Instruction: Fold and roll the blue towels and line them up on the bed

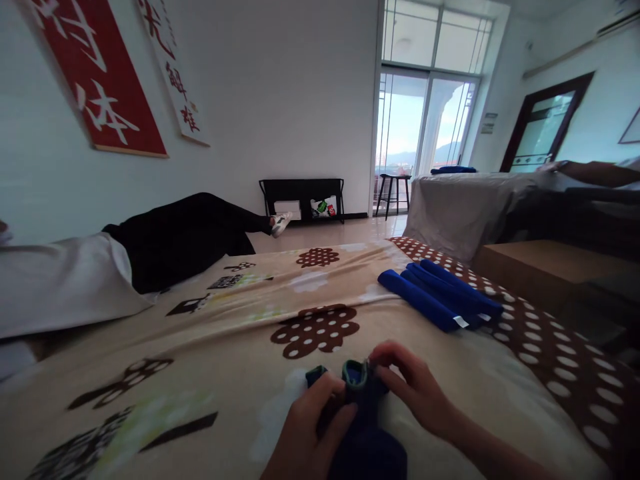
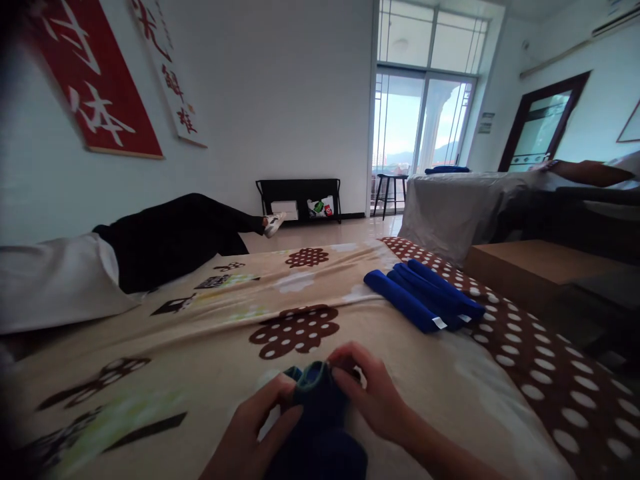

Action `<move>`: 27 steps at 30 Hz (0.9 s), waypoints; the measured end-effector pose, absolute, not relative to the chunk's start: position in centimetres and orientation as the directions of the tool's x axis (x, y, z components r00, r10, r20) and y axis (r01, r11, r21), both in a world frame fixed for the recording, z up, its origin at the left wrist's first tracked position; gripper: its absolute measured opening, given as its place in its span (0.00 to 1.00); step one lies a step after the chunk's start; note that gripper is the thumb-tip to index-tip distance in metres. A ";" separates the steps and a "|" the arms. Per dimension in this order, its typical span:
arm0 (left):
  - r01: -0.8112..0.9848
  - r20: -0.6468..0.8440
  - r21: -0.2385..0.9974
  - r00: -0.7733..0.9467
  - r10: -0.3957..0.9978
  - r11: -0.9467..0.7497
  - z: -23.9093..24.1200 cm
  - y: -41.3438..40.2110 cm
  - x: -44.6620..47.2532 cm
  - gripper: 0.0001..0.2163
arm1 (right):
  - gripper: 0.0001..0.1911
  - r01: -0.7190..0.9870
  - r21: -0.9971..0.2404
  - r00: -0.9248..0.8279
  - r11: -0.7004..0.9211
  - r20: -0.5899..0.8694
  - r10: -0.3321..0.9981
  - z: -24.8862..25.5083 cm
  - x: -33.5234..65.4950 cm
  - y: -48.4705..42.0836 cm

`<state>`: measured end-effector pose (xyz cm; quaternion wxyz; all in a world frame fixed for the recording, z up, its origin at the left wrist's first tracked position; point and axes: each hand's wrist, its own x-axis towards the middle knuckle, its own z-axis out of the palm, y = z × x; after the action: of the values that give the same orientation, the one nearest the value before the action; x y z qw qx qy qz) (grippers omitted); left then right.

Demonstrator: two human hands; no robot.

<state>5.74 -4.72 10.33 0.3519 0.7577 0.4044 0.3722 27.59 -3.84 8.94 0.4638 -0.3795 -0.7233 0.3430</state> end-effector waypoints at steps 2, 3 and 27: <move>0.350 0.290 0.827 0.406 0.867 -0.441 10.0 -4.7 6.0 0.10 | 0.13 0.217 -0.890 -0.334 0.401 0.319 0.887 9.3 27.8 -3.7; 0.350 0.307 0.817 0.409 0.859 -0.458 9.9 -4.7 6.2 0.10 | 0.13 0.212 -0.899 -0.396 0.382 0.278 0.875 9.3 27.7 -3.8; 0.317 0.665 0.427 0.525 0.532 -0.847 9.4 -4.8 6.4 0.06 | 0.09 0.129 -0.872 -0.474 0.472 0.364 0.802 9.0 27.8 -3.8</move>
<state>6.42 -4.84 9.35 0.1274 0.8637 0.2458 0.4211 27.81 -3.77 8.95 0.4095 -0.3087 -0.7539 0.4106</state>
